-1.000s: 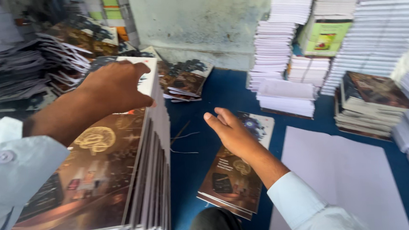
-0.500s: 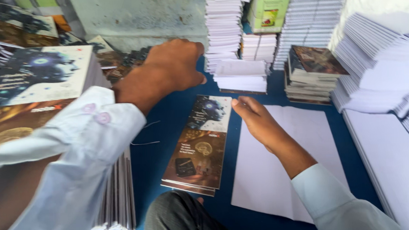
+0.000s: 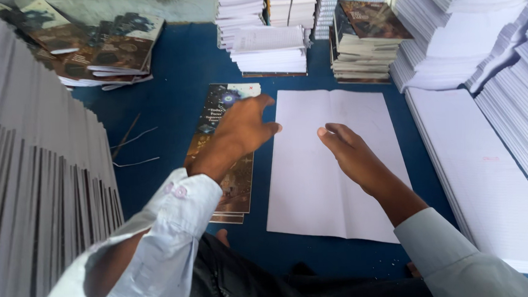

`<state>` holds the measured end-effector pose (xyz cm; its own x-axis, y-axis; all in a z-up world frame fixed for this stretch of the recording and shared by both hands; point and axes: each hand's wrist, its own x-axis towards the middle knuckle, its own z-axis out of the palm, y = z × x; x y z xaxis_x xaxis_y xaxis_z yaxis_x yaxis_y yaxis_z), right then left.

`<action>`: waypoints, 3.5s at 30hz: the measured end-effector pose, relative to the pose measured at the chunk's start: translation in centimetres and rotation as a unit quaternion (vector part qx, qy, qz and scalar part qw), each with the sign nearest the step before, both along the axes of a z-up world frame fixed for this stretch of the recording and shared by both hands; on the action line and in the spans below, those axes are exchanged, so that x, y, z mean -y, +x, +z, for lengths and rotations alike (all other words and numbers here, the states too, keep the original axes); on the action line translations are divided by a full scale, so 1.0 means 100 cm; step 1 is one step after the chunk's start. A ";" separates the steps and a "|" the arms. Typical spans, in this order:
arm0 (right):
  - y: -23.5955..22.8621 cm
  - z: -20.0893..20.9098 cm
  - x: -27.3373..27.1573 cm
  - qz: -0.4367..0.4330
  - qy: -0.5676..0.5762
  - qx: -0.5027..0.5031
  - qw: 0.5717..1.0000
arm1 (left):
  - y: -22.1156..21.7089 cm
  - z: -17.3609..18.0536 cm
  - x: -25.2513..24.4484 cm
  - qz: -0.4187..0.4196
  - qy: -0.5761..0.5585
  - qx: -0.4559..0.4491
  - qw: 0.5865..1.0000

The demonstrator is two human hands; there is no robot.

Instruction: The person assembles notebooks by inserting printed index pages into covers. They repeatedly pick up a cover, insert a page, and place the finished notebook onto a stack.

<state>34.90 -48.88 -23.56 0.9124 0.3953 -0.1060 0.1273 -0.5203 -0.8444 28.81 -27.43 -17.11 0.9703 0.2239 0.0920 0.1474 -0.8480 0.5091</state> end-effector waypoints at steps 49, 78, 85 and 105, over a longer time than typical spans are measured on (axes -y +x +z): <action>-0.029 -0.156 0.034 0.126 -0.318 -0.003 0.940 | 0.036 -0.268 0.017 0.206 -0.460 -0.147 0.851; 0.052 -0.110 0.118 0.034 -0.331 0.033 0.942 | 0.028 -0.242 0.034 0.136 -0.353 -0.103 0.920; 0.080 -0.119 0.175 -0.025 -0.347 0.052 0.936 | 0.029 -0.235 0.036 0.139 -0.327 -0.120 0.927; 0.116 -0.147 0.253 -0.221 -0.475 -0.001 0.852 | 0.027 -0.231 0.036 0.159 -0.331 -0.145 0.919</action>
